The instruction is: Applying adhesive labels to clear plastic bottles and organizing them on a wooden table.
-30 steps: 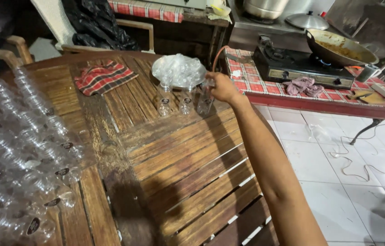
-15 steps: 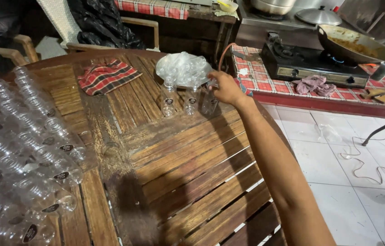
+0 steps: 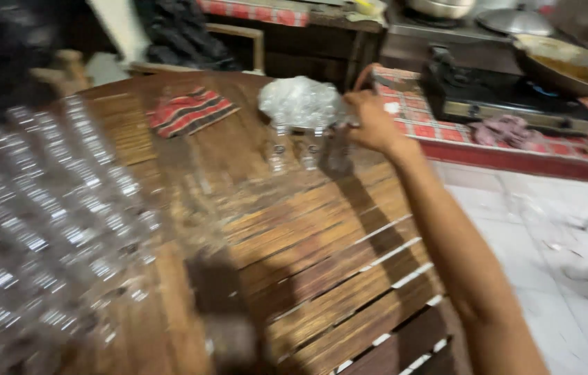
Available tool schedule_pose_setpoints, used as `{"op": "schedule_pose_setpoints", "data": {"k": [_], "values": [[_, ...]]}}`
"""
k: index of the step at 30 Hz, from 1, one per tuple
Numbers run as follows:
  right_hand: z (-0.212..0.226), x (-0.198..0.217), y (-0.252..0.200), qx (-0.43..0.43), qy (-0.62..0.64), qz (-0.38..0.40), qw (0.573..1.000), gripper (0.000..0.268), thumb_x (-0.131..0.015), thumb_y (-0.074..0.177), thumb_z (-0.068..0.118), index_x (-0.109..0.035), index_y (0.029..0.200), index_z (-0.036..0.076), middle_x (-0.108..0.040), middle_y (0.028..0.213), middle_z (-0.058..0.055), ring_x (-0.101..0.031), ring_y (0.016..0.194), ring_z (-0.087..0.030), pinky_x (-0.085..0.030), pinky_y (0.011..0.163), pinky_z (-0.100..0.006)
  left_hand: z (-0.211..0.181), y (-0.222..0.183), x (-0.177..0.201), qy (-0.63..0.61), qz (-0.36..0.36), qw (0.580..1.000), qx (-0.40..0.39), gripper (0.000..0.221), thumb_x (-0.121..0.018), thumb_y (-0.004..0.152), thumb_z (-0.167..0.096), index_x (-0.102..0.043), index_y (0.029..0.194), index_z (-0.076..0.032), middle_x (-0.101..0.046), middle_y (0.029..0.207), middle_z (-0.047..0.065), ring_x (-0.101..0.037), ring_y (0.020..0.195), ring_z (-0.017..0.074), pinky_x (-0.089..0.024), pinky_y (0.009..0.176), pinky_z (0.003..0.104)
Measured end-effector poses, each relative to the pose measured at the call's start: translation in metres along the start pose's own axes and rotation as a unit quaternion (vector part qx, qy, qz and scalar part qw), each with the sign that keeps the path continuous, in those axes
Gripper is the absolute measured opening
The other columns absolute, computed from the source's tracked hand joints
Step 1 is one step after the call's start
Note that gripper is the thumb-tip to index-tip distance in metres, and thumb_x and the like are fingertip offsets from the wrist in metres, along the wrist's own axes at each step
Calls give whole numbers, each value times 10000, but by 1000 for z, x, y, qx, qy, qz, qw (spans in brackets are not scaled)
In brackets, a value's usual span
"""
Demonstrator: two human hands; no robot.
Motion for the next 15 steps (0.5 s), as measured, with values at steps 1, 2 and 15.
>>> {"op": "schedule_pose_setpoints", "data": {"k": [1,2,15], "values": [[18,14,0,33,-16,-16,999,583,-822,815,124,-604,1344,15,-612,1213,-257,-575,1219,-475,-388,1112,-530,-12,-3,-6,9,-14,1000,-2,383,-521,896,-124,-543,1213,91,-669,1232,262,-714,1141,339,-559,1106,370],[41,22,3,73,-26,-28,997,596,-813,804,77,-589,1352,6,-596,1216,-259,-562,1218,-472,-363,1114,-529,-29,-13,-8,24,-37,999,-1,384,-521,894,-123,-543,1211,92,-669,1230,263,-714,1139,340,-559,1104,371],[481,18,-88,400,115,140,898,344,-639,934,94,-661,1272,35,-706,1180,-136,-646,1110,-286,-505,1037,-452,-150,-34,-3,327,23,935,-132,272,-601,972,-284,-706,1060,-50,-728,1074,85,-683,995,194,-508,850,307]]}}
Point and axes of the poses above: each hand's wrist, its own y-axis towards the middle knuckle, its own x-axis out of the back of the hand, z = x × y, the point moved 5 cm from there along y, towards the middle knuckle
